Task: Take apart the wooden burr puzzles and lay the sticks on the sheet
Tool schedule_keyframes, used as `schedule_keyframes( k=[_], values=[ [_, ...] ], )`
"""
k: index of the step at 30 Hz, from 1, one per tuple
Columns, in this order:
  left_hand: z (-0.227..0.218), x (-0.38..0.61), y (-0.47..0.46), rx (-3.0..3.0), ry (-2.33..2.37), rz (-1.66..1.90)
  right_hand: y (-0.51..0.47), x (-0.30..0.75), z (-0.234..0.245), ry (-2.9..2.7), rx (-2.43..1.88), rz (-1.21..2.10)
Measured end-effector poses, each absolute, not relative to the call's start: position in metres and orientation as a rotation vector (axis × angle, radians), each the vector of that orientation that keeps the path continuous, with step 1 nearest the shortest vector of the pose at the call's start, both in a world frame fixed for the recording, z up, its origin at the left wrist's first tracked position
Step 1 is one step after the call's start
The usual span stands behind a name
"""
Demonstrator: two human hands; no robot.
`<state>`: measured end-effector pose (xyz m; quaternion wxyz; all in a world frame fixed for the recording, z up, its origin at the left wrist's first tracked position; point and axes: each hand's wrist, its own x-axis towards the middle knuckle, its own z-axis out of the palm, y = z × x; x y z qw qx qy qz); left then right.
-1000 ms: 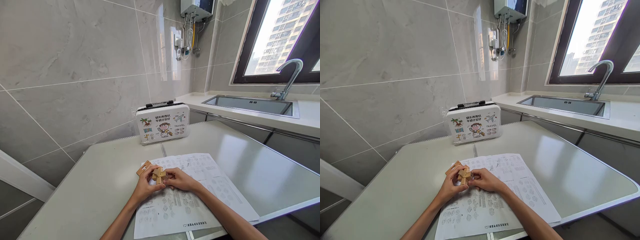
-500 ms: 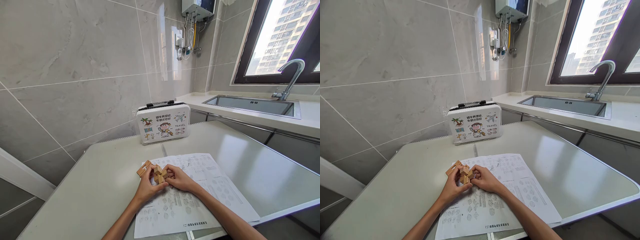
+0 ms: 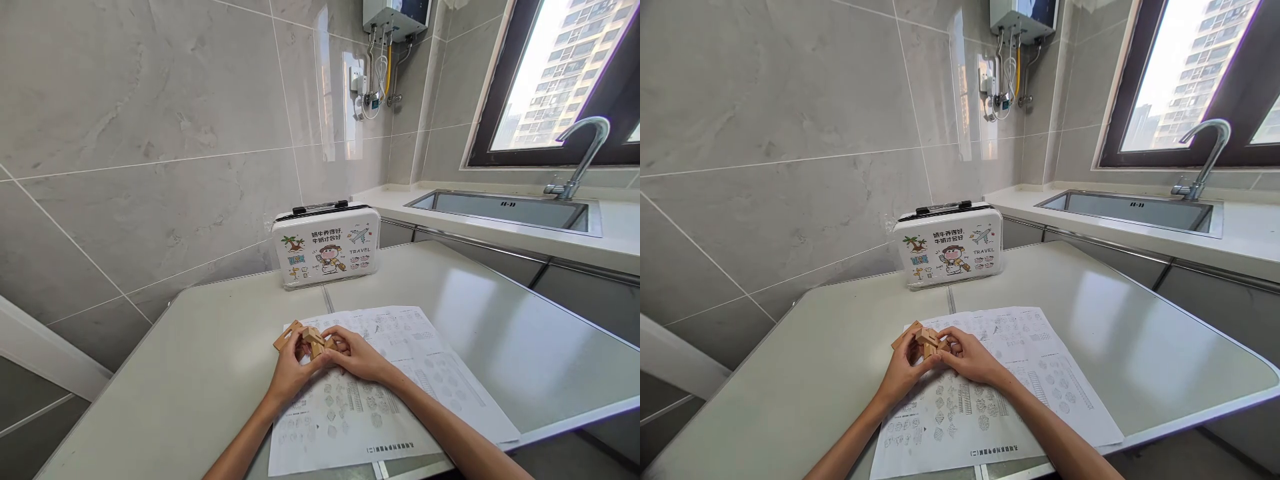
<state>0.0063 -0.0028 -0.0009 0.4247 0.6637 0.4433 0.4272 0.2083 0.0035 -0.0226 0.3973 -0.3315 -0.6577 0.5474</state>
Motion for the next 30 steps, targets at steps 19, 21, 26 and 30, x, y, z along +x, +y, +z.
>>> schedule_keyframes(
  k=[19, 21, 26, 30],
  values=[
    [0.011, 0.003, 0.001, 1.39, 1.123, 1.242, 0.013, 0.21, -0.031, -1.75, -1.181, 0.796],
    [0.011, 0.003, 0.001, 1.386, 1.13, 1.231, 0.014, 0.21, -0.032, -1.76, -1.173, 0.785],
    [0.013, 0.003, -0.001, 1.387, 1.138, 1.23, 0.011, 0.211, -0.028, -1.841, -1.016, 0.838],
    [0.011, 0.003, 0.0, 1.385, 1.113, 1.209, 0.008, 0.21, -0.028, -1.916, -0.96, 0.872]
  ],
)
